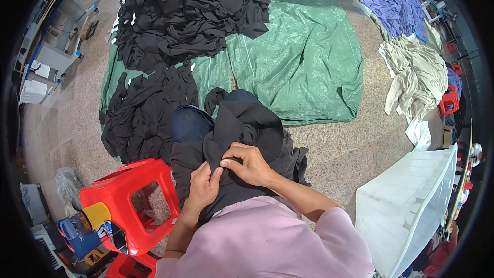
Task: Inspecting and sorting pieces of black fabric from a large pile on the floor.
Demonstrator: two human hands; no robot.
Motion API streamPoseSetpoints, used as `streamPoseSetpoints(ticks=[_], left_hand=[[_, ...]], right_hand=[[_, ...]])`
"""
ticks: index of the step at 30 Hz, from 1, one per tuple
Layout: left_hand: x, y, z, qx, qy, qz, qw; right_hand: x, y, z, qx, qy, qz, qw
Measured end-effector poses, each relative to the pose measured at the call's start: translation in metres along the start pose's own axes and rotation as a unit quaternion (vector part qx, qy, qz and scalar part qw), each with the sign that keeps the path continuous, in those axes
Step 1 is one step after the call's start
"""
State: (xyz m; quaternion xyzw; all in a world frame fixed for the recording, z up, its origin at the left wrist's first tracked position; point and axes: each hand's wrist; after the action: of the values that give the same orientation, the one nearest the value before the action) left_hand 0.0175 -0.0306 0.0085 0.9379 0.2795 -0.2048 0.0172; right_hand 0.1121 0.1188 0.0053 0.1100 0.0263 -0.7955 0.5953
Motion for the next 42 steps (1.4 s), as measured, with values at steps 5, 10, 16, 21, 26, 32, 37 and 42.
streamPoseSetpoints(ticks=[5,10,16,21,26,32,37,42], left_hand=[[0.005,0.005,0.009,0.046,-0.116,0.010,0.992],[0.009,0.010,0.004,0.031,-0.136,0.012,0.990],[0.002,0.006,0.000,0.044,-0.058,-0.004,0.997],[0.003,0.013,-0.002,0.019,0.019,-0.021,0.999],[0.015,0.016,0.004,-0.160,0.222,-0.114,0.955],[0.015,0.016,0.011,-0.183,0.241,-0.104,0.947],[0.004,0.009,0.025,-0.265,0.409,-0.027,0.873],[-0.007,-0.020,0.008,-0.317,0.319,0.020,0.893]], right_hand=[[0.003,-0.002,0.004,0.095,-0.042,-0.003,0.995],[0.004,0.000,0.009,0.146,-0.041,-0.001,0.988],[0.004,-0.002,0.010,0.118,-0.051,0.002,0.992],[0.008,-0.001,0.007,0.146,-0.101,0.029,0.984],[0.018,0.006,-0.002,0.120,-0.167,-0.004,0.979],[0.009,0.004,0.002,0.090,-0.187,0.020,0.978],[0.004,0.007,0.013,-0.049,0.019,0.006,0.999],[0.023,0.016,0.022,-0.163,0.250,0.025,0.954]])
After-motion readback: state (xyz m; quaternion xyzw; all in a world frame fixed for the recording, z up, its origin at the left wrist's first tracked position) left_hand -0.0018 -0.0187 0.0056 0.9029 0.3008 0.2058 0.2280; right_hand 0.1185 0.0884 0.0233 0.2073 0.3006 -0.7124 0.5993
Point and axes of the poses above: each hand's wrist, its own y-axis away from the middle knuckle, its own x-axis out of the palm, z = x × y, and after that the axes turned 5 degrees about z, right-handed
